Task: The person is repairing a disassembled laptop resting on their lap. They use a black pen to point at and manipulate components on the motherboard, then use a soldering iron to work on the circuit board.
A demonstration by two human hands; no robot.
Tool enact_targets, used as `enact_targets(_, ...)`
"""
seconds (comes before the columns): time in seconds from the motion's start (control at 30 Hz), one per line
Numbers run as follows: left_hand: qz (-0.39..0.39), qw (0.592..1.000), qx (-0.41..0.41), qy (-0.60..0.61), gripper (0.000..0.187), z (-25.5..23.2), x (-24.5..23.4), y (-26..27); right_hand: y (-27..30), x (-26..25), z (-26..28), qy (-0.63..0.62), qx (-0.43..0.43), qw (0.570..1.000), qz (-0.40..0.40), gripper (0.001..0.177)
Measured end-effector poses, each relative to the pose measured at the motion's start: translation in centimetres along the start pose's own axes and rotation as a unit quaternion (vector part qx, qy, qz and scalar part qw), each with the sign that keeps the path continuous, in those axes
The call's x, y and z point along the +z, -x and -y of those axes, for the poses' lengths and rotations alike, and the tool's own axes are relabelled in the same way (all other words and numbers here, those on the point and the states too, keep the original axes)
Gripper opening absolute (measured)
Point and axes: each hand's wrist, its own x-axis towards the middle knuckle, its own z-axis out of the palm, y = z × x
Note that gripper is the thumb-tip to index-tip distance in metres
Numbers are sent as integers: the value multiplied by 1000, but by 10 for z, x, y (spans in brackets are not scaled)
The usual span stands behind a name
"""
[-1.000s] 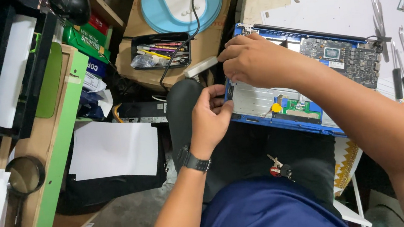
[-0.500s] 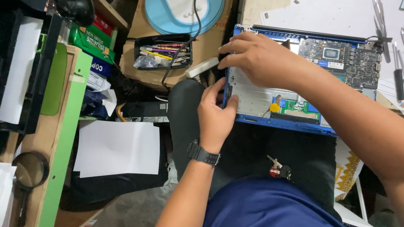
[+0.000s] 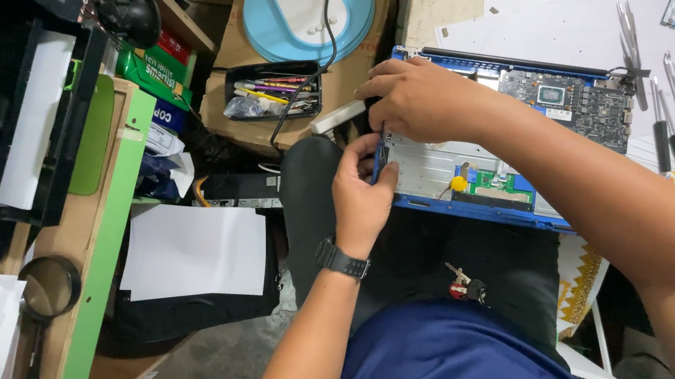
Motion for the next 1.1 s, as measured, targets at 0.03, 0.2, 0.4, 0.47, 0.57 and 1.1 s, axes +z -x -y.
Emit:
enact_targets(0.03, 0, 1000, 0, 1, 40, 1, 0, -1, 0, -1, 1, 0, 0, 1000, 1, 13)
enact_targets(0.2, 19, 999, 30, 33, 43, 7, -3, -2, 3, -11, 9, 13, -33, 999, -29, 13)
enact_targets(0.4, -5, 996, 36, -87, 32, 0, -3, -5, 13, -29, 18, 34, -16, 999, 37, 11)
enact_targets(0.47, -3, 997, 36, -72, 31, 0, -3, -6, 15, -27, 15, 3, -23, 999, 31, 16)
enact_targets(0.57, -1, 998, 46, -53, 29, 4, -4, -8, 20, -19, 6, -55, -41, 998, 10, 20)
enact_targets(1.1, -35, 998, -17, 58, 24, 18, 1, -20, 28, 6, 12, 41, -56, 986, -149, 9)
